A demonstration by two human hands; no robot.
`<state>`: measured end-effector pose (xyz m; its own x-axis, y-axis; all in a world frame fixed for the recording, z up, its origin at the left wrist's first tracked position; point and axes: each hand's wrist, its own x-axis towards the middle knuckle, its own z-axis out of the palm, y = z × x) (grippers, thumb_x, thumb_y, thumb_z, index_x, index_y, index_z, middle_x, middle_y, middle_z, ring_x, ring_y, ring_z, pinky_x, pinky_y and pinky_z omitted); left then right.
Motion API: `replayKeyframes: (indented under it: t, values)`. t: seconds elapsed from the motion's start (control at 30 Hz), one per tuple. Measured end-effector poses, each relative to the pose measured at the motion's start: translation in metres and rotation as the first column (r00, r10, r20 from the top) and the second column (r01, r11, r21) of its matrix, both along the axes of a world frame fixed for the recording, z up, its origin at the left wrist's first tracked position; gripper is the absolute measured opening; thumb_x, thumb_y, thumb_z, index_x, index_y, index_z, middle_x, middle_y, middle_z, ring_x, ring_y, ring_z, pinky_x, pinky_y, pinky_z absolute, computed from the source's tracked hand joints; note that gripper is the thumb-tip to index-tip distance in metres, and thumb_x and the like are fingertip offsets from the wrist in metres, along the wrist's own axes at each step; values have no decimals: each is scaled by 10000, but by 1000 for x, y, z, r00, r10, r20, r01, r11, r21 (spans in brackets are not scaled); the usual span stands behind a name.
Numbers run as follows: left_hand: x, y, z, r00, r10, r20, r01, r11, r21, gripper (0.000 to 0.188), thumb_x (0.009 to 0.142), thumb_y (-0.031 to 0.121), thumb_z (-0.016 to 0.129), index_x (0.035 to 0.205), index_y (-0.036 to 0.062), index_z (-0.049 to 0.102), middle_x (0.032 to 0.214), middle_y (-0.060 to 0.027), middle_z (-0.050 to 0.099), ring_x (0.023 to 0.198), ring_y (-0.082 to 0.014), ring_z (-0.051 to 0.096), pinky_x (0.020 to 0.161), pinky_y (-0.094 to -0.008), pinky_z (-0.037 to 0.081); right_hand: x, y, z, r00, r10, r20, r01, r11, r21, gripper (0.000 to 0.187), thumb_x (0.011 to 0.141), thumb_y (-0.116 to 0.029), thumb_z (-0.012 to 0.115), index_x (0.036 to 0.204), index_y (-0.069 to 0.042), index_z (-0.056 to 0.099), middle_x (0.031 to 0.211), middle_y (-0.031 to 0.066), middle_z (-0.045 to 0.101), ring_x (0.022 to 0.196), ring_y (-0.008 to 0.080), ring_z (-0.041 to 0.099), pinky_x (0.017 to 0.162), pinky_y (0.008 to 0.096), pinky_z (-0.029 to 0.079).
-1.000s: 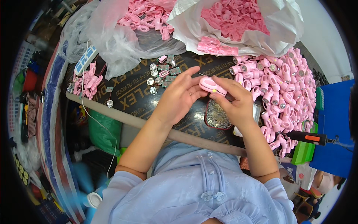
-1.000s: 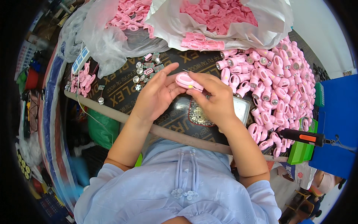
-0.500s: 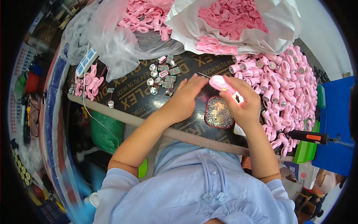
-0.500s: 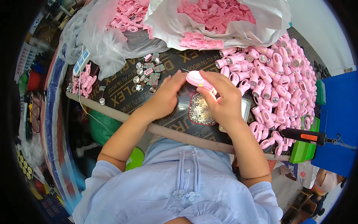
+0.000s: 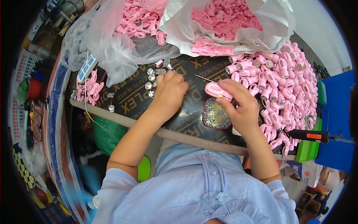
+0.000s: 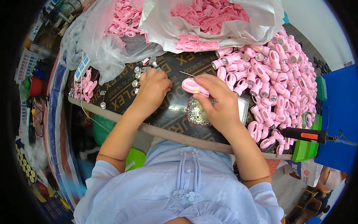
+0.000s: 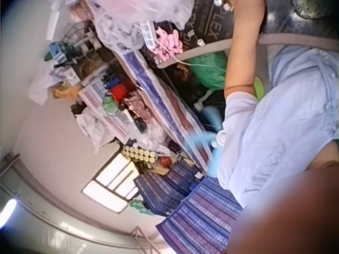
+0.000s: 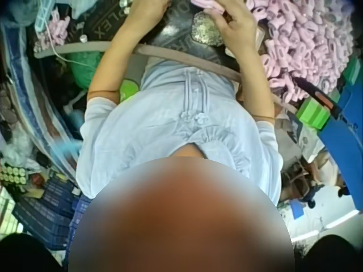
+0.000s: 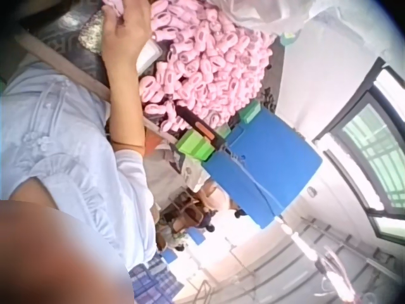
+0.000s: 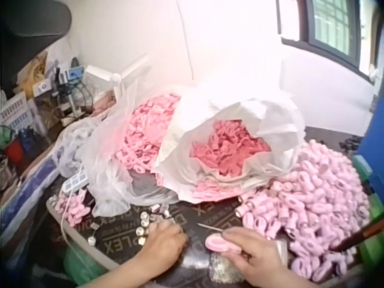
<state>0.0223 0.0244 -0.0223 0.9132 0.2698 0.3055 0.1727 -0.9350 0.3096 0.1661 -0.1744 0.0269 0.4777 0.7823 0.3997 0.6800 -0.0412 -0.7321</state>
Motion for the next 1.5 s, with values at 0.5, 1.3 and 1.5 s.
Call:
replayKeyframes:
  t: [0.5,1.3,1.5]
  values:
    - [6,-15,7,960,-92,264,97,995,-6,138,825,43,661,923,68,567,1035,-87,585,1077,-297,532,953,-467,343,-1,-4,9,999,22,-47,-20,999,41,410,776,-24,799,1172,-27,692,1136,163,688,1038,302,672,860,358,545]
    - [-2,-20,36,810,-150,567,206,978,-37,131,887,132,684,970,101,589,979,-59,626,948,-279,577,888,-428,358,-12,16,12,987,119,106,-136,975,175,392,800,23,739,1178,12,636,1093,191,650,1008,355,647,848,400,541]
    - [-5,-16,38,780,-168,604,226,974,-22,250,821,163,755,1003,118,590,999,-46,615,952,-274,565,896,-447,342,-8,16,13,986,81,144,-111,971,210,393,786,37,736,1167,7,643,1093,187,652,1008,352,644,856,401,536]
